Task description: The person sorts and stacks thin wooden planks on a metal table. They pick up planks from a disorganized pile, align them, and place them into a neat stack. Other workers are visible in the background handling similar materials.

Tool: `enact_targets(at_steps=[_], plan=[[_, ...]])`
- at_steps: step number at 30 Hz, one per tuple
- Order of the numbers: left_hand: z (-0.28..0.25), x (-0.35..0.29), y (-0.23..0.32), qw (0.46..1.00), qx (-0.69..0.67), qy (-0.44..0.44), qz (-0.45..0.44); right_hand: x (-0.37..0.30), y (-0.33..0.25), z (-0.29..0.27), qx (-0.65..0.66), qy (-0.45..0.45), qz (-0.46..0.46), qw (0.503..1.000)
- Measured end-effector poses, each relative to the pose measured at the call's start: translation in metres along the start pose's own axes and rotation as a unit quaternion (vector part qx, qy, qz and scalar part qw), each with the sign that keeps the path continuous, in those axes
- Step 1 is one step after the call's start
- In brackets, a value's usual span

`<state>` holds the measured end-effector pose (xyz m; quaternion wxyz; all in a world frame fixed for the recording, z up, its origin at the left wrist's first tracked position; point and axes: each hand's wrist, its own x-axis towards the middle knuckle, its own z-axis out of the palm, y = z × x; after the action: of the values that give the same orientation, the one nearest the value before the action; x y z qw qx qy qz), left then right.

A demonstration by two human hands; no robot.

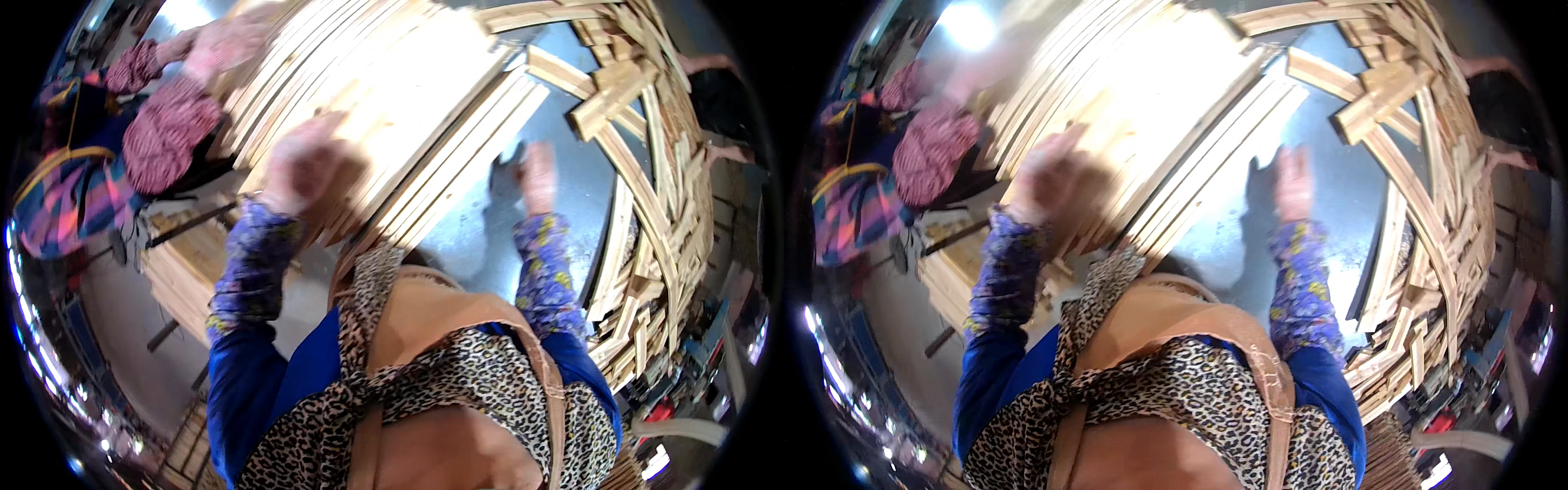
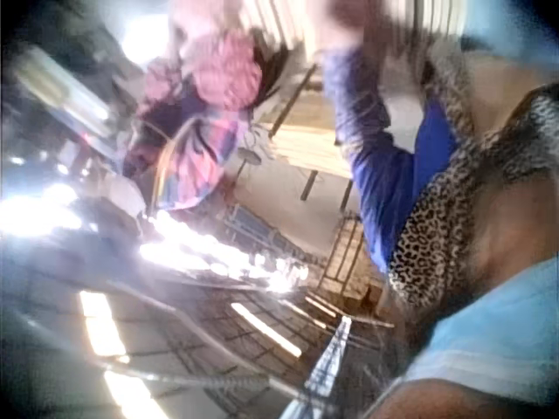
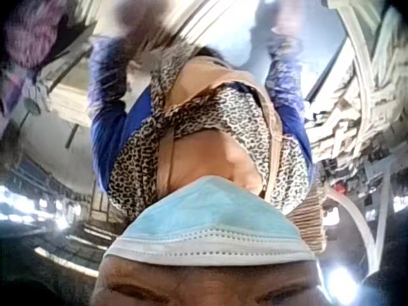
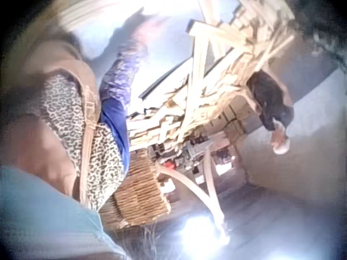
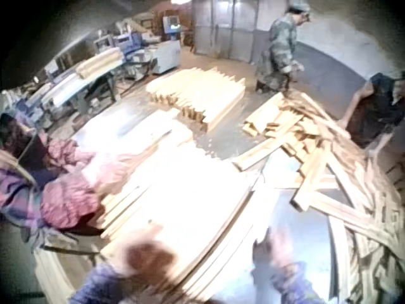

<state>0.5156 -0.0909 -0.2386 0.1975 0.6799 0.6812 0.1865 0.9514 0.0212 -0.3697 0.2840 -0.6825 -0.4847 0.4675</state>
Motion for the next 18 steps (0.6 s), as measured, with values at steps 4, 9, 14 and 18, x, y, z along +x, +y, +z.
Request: enact_targets(at_steps=[4,9,14,18], plan=[[0.004,0.044,-0.028,0.984,0.178,0.017,-0.015,-0.072,-0.001,0.095,-0.076,-0.255,0.095,0.959],[0.075,0.106,0.056,0.952,-0.295,0.084,-0.019,-0.056,-0.047,0.100,-0.207,-0.274,0.067,0.937],[0.134,0.186,0.149,0.992,0.032,-0.022,0.121,0.067,-0.076,-0.029,-0.364,0.153,-0.133,0.909],[0.184,0.278,0.230,0.973,0.065,-0.144,0.168,0.172,-0.075,-0.092,-0.384,0.191,0.071,0.901]])
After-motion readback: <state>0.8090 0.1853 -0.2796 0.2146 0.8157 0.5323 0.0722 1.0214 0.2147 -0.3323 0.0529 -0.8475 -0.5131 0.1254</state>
